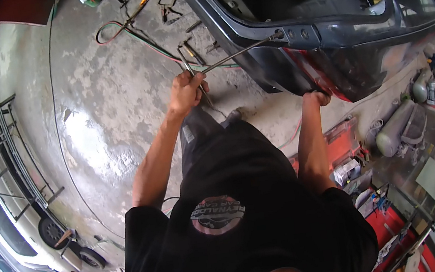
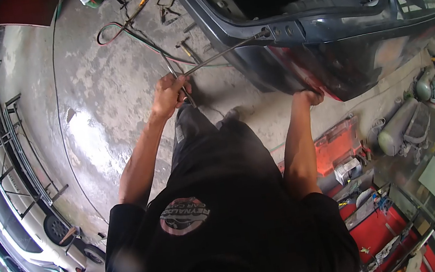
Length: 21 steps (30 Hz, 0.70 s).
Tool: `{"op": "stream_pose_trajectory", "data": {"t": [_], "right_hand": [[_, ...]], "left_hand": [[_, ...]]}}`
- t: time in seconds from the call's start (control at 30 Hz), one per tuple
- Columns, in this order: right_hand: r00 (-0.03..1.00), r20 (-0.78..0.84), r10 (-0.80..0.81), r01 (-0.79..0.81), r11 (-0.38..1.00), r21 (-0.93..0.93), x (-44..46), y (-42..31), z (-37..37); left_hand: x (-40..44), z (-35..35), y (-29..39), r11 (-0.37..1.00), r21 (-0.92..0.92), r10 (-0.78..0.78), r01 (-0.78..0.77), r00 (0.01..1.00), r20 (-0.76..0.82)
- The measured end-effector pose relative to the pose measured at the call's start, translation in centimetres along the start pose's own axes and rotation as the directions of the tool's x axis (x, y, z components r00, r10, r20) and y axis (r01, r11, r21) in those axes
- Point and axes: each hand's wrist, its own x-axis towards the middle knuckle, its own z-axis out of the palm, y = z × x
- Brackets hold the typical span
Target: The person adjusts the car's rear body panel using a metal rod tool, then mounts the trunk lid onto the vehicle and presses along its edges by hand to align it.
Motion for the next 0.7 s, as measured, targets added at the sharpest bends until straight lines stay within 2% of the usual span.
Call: {"op": "stream_pose_trajectory", "data": {"t": [0.03, 0.23, 0.43, 0.53, 0.7], "right_hand": [[1.0, 0.003, 0.003, -0.003, 1.0, -0.001, -0.1, 0.0, 0.0], [0.999, 0.03, 0.016, -0.015, 1.0, -0.011, -0.1, -0.3, -0.1], [0.998, 0.062, 0.025, -0.023, 0.999, -0.035, 0.0, -0.7, -0.8], [0.996, 0.083, 0.032, -0.029, 0.999, -0.042, 0.0, -0.9, -1.0], [0.993, 0.111, 0.051, -0.044, 0.997, -0.064, 0.3, -1.2, -1.2]], "left_hand": [[-0.2, 0.4, 0.2, 0.997, 0.067, 0.032, -0.029, 0.999, -0.037], [-0.5, 1.3, -0.4, 0.967, 0.212, 0.176, -0.143, 0.973, -0.147], [-0.6, 1.2, -0.7, 0.944, 0.294, 0.206, -0.148, 0.963, -0.175], [0.1, 1.0, -1.5, 0.91, 0.353, 0.299, -0.219, 0.935, -0.192], [1.4, 0.8, -2.6, 0.886, 0.382, 0.349, -0.265, 0.922, -0.169]]}}
